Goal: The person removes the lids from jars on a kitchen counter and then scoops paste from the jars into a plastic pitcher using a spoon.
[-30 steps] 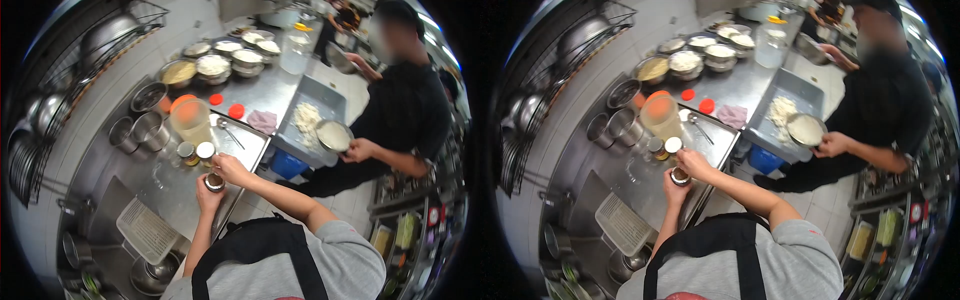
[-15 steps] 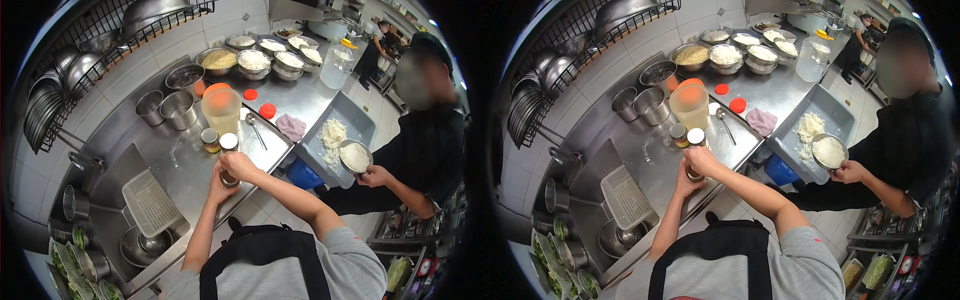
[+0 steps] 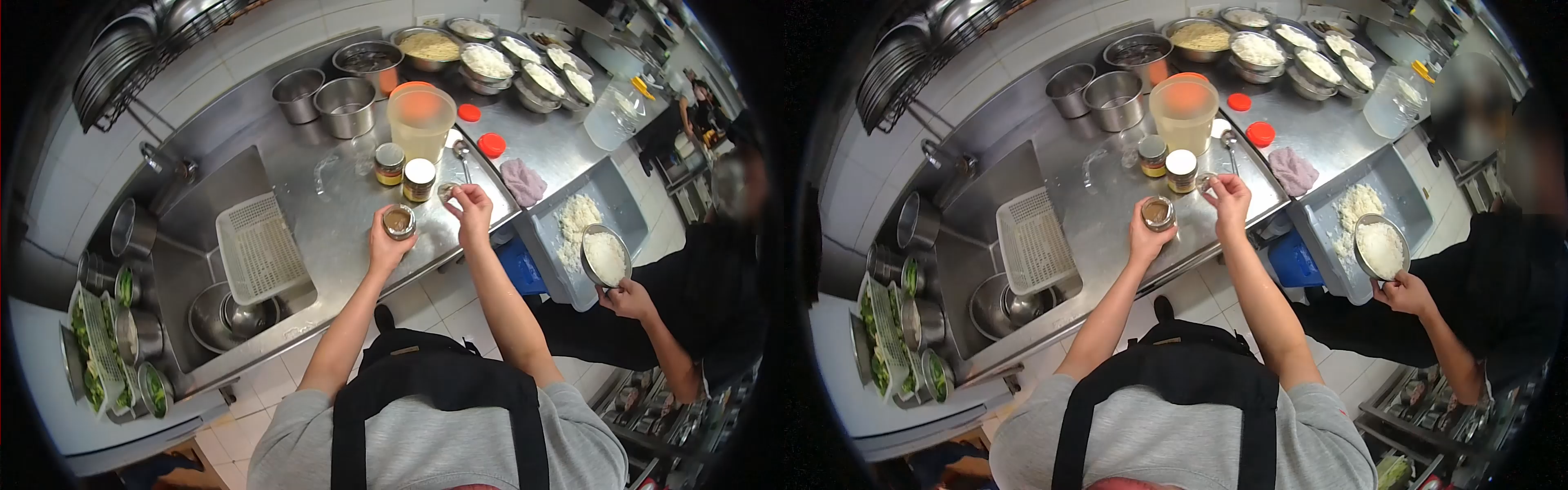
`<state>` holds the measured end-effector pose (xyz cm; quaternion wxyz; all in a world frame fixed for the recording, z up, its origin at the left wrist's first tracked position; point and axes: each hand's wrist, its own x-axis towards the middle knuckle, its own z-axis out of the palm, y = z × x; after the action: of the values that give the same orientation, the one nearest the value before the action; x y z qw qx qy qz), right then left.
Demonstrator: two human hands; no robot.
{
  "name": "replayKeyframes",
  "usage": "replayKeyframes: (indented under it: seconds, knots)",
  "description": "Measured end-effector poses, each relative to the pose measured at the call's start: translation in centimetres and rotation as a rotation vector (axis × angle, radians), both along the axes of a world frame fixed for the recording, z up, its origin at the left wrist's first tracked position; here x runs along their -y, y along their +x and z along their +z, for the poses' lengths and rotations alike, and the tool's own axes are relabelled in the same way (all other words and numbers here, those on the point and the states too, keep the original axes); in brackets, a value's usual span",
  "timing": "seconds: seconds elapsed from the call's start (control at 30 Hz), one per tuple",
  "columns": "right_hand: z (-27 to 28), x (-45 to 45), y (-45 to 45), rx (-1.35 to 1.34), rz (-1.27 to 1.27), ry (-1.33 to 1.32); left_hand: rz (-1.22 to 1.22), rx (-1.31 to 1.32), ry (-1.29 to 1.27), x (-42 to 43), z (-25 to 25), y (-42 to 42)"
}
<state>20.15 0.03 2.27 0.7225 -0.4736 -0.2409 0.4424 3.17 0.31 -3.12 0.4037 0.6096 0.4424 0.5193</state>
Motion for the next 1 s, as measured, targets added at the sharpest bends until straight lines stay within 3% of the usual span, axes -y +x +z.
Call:
replayKeyframes:
  seconds: [0.3,0.43,0.5,0.63,0.67,0.73,0.77,0.83,0.87,1.0]
  knots:
    - [1.4,-0.2,-1.6,0.136,0.102,0.021,-0.054,-0.067,-0.085,1.5,0.6,-1.6]
    - [3.9,-3.2,-3.8,0.374,0.149,0.130,0.024,-0.085,0.030,2.3,-0.2,-5.7]
    - [5.5,-6.2,-4.8,0.816,0.172,0.186,0.059,-0.014,-0.146,3.0,0.4,-8.7]
    - [7.2,-14.8,-8.0,1.340,0.250,0.294,0.119,0.003,-0.167,3.3,0.1,-13.3]
    - [6.3,-17.4,-8.5,1.341,0.256,0.290,0.134,0.034,-0.183,3.3,0.2,-14.2]
    - [4.9,-21.5,-9.8,1.609,0.561,0.051,0.157,0.069,-0.201,3.5,0.6,-15.3]
    - [4.3,-22.5,-10.5,1.609,0.569,0.053,0.183,0.108,-0.221,3.8,0.8,-15.8]
    - [3.2,-24.5,-11.9,1.620,0.722,-0.242,0.216,0.143,-0.242,4.0,1.1,-16.9]
    - [2.8,-25.5,-12.4,1.471,0.913,-0.350,0.225,0.170,-0.249,4.1,1.1,-17.5]
    - [-0.7,-27.6,-13.9,1.359,1.080,-0.442,0.245,0.185,-0.284,3.3,0.5,-19.0]
